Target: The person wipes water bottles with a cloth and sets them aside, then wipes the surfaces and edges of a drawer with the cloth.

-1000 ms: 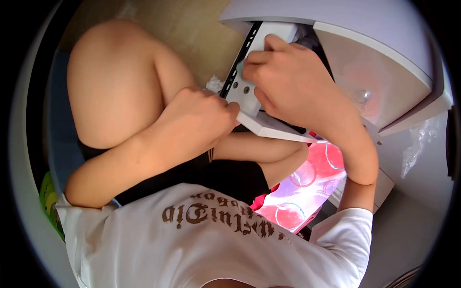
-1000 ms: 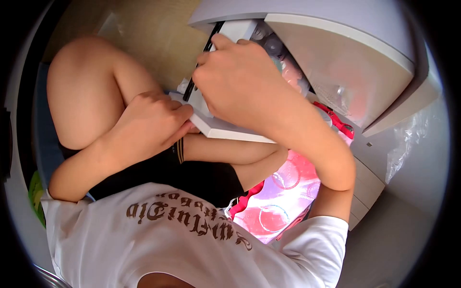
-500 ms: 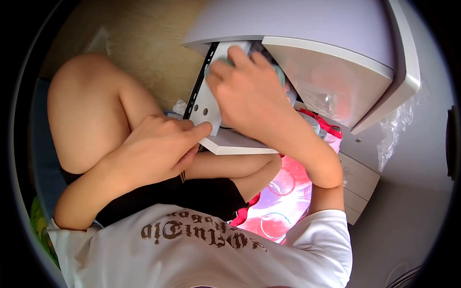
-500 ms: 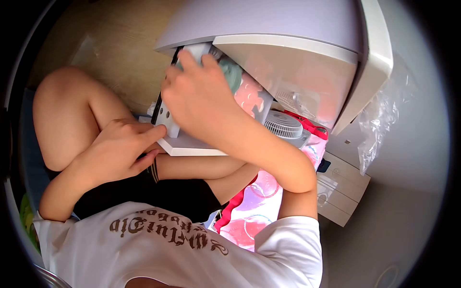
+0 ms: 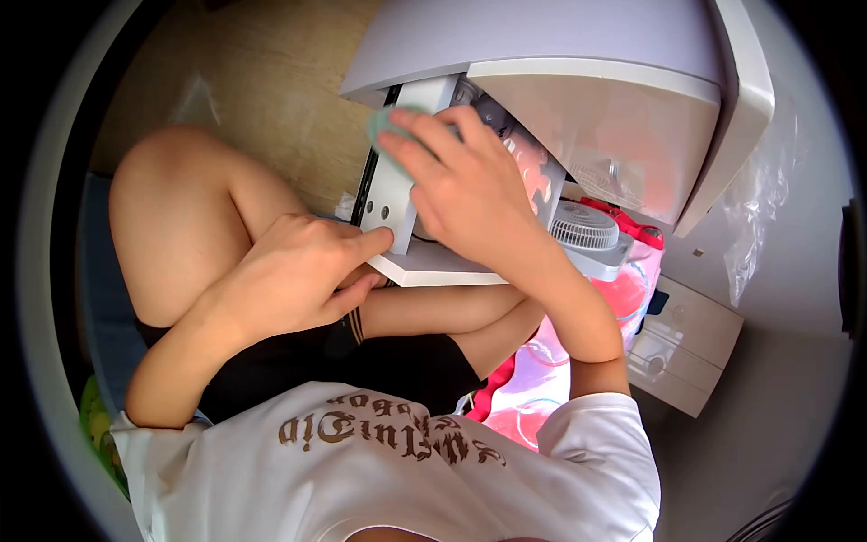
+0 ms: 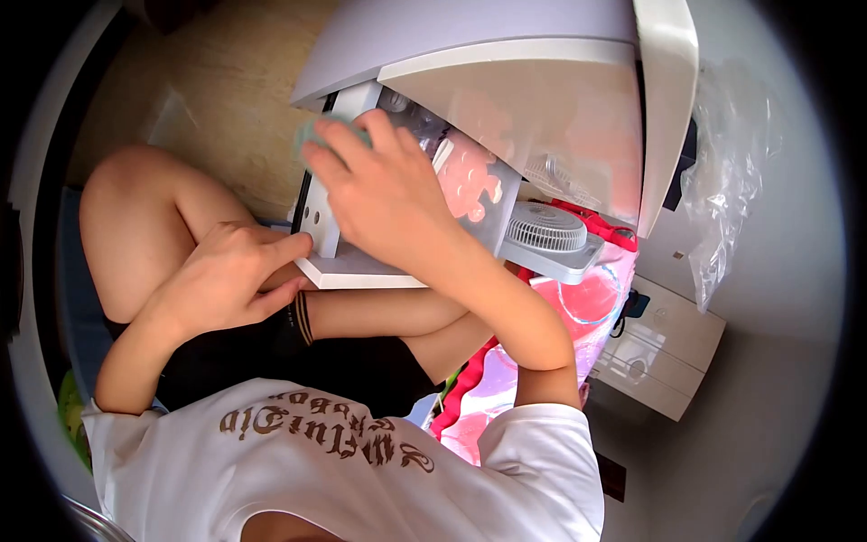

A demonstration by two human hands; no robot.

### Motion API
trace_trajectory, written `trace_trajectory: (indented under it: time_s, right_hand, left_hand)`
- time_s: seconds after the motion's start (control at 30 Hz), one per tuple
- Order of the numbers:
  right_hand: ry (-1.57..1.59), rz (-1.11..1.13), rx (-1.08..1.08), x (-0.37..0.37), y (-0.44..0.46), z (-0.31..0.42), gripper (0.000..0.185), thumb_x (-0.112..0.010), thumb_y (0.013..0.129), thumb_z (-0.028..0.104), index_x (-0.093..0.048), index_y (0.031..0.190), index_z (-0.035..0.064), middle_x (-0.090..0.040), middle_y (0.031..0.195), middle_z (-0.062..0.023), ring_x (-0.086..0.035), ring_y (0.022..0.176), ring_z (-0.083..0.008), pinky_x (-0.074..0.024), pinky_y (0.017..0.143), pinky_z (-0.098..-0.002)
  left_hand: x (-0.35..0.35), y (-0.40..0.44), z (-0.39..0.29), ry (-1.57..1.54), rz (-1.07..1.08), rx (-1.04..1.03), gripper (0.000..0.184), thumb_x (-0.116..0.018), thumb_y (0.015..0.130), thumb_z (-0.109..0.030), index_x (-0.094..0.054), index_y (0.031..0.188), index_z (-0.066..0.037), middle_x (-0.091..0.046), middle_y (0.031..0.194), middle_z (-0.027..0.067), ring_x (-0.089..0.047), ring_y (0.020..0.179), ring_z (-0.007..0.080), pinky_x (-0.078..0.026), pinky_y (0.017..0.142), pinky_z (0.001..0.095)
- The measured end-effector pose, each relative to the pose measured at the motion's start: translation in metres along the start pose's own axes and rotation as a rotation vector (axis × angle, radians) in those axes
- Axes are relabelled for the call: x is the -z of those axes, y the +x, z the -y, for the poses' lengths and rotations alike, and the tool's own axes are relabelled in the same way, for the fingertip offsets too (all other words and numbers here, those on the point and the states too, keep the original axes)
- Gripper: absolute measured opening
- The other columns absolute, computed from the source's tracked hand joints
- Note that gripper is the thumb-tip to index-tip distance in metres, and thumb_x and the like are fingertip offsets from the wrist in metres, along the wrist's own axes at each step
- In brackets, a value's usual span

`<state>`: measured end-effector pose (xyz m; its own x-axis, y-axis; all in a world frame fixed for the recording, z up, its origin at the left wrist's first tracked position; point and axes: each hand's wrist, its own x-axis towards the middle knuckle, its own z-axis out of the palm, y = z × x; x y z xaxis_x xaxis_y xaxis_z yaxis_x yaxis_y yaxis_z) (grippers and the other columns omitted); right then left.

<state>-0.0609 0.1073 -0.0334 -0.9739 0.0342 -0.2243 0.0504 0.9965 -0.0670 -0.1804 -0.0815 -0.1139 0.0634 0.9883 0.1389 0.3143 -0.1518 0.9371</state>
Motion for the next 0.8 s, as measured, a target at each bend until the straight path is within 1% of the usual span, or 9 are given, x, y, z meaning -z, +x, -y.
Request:
trace_trajectory:
  time_s: [0.07, 0.13, 0.23, 0.3, 0.33, 0.47, 0.57, 0.67, 0.8]
  right_hand:
    - [-0.155, -0.205, -0.084, -0.01, -0.006, -0.009, 0.058, -0.069, 0.07, -0.001, -0.07, 0.128, 0.0052, -0.063, 0.14, -0.0057, -0.058, 0.109, -0.033, -0.057, 0.088, -0.0412]
    - [-0.159, -0.244, -0.116, -0.013, -0.015, -0.011, 0.061, -0.071, 0.068, -0.001, -0.071, 0.128, 0.006, -0.064, 0.141, -0.0049, -0.058, 0.109, -0.0333, -0.057, 0.087, -0.0401]
    - [0.07, -0.205, -0.03, -0.008, -0.032, -0.01, 0.062, -0.071, 0.066, 0.0, -0.073, 0.128, 0.0092, -0.065, 0.141, -0.0046, -0.059, 0.109, -0.0326, -0.0569, 0.088, -0.0399]
    - [0.424, -0.001, 0.089, -0.007, -0.043, -0.014, 0.062, -0.069, 0.065, 0.0, -0.075, 0.126, 0.0123, -0.065, 0.141, -0.0043, -0.06, 0.107, -0.0318, -0.0565, 0.09, -0.0396]
    - [0.428, -0.013, 0.084, -0.008, -0.044, -0.014, 0.062, -0.069, 0.065, 0.0, -0.075, 0.126, 0.0123, -0.065, 0.141, -0.0043, -0.06, 0.107, -0.0318, -0.0565, 0.09, -0.0396]
    - [0.377, -0.227, -0.029, -0.017, -0.04, -0.017, 0.065, -0.065, 0.068, -0.004, -0.074, 0.13, 0.012, -0.063, 0.144, -0.0053, -0.061, 0.11, -0.0321, -0.0557, 0.094, -0.0397]
    - [0.357, -0.334, -0.207, -0.02, -0.033, -0.013, 0.067, -0.065, 0.072, -0.008, -0.07, 0.137, 0.0092, -0.057, 0.15, -0.0092, -0.059, 0.119, -0.0347, -0.0535, 0.1, -0.0431]
    - [0.4, -0.368, -0.192, -0.028, -0.041, -0.007, 0.065, -0.066, 0.072, -0.007, -0.071, 0.135, 0.0095, -0.059, 0.149, -0.009, -0.059, 0.119, -0.0345, -0.0538, 0.1, -0.0425]
    - [0.707, -0.117, -0.064, -0.022, -0.066, -0.006, 0.063, -0.066, 0.068, -0.006, -0.074, 0.129, 0.0088, -0.065, 0.141, -0.0097, -0.063, 0.114, -0.0351, -0.0538, 0.1, -0.0421]
  left_hand:
    - [-0.001, 0.001, -0.001, -0.034, -0.03, 0.008, 0.021, -0.074, 0.088, -0.01, -0.06, 0.102, -0.004, -0.062, 0.072, 0.0137, -0.064, 0.069, 0.0395, -0.046, 0.062, 0.0509]
    - [-0.001, 0.002, -0.001, -0.019, -0.02, 0.003, 0.021, -0.074, 0.088, -0.011, -0.061, 0.102, -0.004, -0.061, 0.07, 0.0132, -0.064, 0.068, 0.0382, -0.046, 0.062, 0.05]
    - [0.005, 0.007, -0.007, 0.0, 0.017, 0.015, 0.023, -0.075, 0.089, -0.013, -0.06, 0.103, -0.004, -0.064, 0.073, 0.0145, -0.066, 0.072, 0.0391, -0.048, 0.064, 0.051]
    - [0.006, 0.009, -0.009, 0.014, 0.057, 0.028, 0.024, -0.074, 0.09, -0.014, -0.058, 0.103, -0.003, -0.068, 0.078, 0.0164, -0.068, 0.077, 0.0413, -0.05, 0.067, 0.0528]
    - [0.003, 0.01, -0.007, 0.0, 0.02, 0.02, 0.022, -0.076, 0.088, -0.013, -0.061, 0.102, -0.003, -0.063, 0.072, 0.0136, -0.065, 0.07, 0.0366, -0.048, 0.063, 0.0492]
    - [-0.002, 0.012, -0.004, -0.011, -0.018, 0.027, 0.02, -0.078, 0.086, -0.012, -0.065, 0.1, -0.004, -0.056, 0.064, 0.0099, -0.06, 0.06, 0.0285, -0.045, 0.059, 0.0428]
    - [0.006, 0.013, -0.01, 0.0, 0.077, 0.126, 0.022, -0.078, 0.088, -0.016, -0.063, 0.099, -0.004, -0.062, 0.069, 0.0133, -0.065, 0.067, 0.0349, -0.048, 0.062, 0.0469]
    - [0.006, 0.015, -0.01, -0.031, 0.077, 0.145, 0.023, -0.079, 0.086, -0.017, -0.064, 0.097, -0.004, -0.06, 0.068, 0.0117, -0.063, 0.063, 0.0311, -0.047, 0.061, 0.0448]
    - [0.006, 0.018, -0.009, -0.02, 0.096, 0.168, 0.023, -0.08, 0.085, -0.016, -0.065, 0.097, -0.004, -0.06, 0.067, 0.0117, -0.063, 0.062, 0.0303, -0.047, 0.061, 0.0443]
